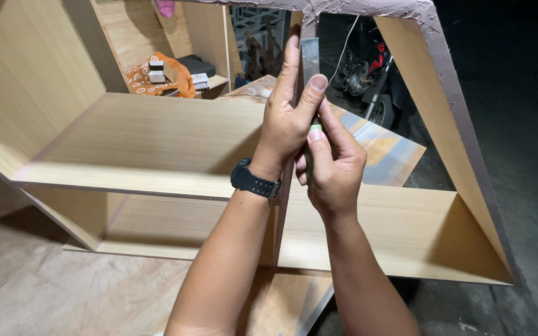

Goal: The person scrapes excess sealant or filler from the joints of a wooden shelf unit using a scraper tool.

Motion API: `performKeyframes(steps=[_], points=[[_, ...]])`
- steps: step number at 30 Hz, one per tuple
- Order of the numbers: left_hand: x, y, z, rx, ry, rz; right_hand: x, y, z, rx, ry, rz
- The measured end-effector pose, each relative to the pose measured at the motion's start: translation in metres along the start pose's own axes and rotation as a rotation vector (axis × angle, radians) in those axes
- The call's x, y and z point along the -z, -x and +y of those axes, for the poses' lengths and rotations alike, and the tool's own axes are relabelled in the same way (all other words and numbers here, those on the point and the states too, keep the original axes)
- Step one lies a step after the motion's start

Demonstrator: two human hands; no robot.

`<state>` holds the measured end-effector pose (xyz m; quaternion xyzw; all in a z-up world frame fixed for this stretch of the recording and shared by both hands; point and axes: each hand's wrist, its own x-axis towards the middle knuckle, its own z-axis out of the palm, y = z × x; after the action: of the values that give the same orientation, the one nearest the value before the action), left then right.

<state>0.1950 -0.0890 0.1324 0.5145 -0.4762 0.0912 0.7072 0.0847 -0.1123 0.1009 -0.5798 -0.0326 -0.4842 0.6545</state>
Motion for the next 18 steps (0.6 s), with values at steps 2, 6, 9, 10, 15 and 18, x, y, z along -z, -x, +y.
performKeyframes(steps=[2,6,9,10,15,18], points=[[-0.002,-0.003,0.005,0.03,0.014,0.027,-0.006,-0.005,-0.008,-0.003,0.016,0.017],[-0.003,-0.01,0.017,0.094,0.077,0.062,-0.011,-0.009,-0.01,0.026,0.021,0.015],[0.0,-0.003,0.01,0.112,0.027,0.048,-0.01,-0.002,-0.008,-0.016,0.025,0.038],[-0.001,-0.004,0.01,0.11,0.026,0.049,-0.011,-0.004,-0.009,-0.014,0.024,0.037],[-0.003,-0.014,0.021,0.192,0.097,0.087,-0.015,-0.008,-0.01,0.033,0.029,0.037],[-0.002,-0.004,0.013,0.157,0.071,0.065,-0.011,-0.001,-0.01,0.008,0.068,0.037]])
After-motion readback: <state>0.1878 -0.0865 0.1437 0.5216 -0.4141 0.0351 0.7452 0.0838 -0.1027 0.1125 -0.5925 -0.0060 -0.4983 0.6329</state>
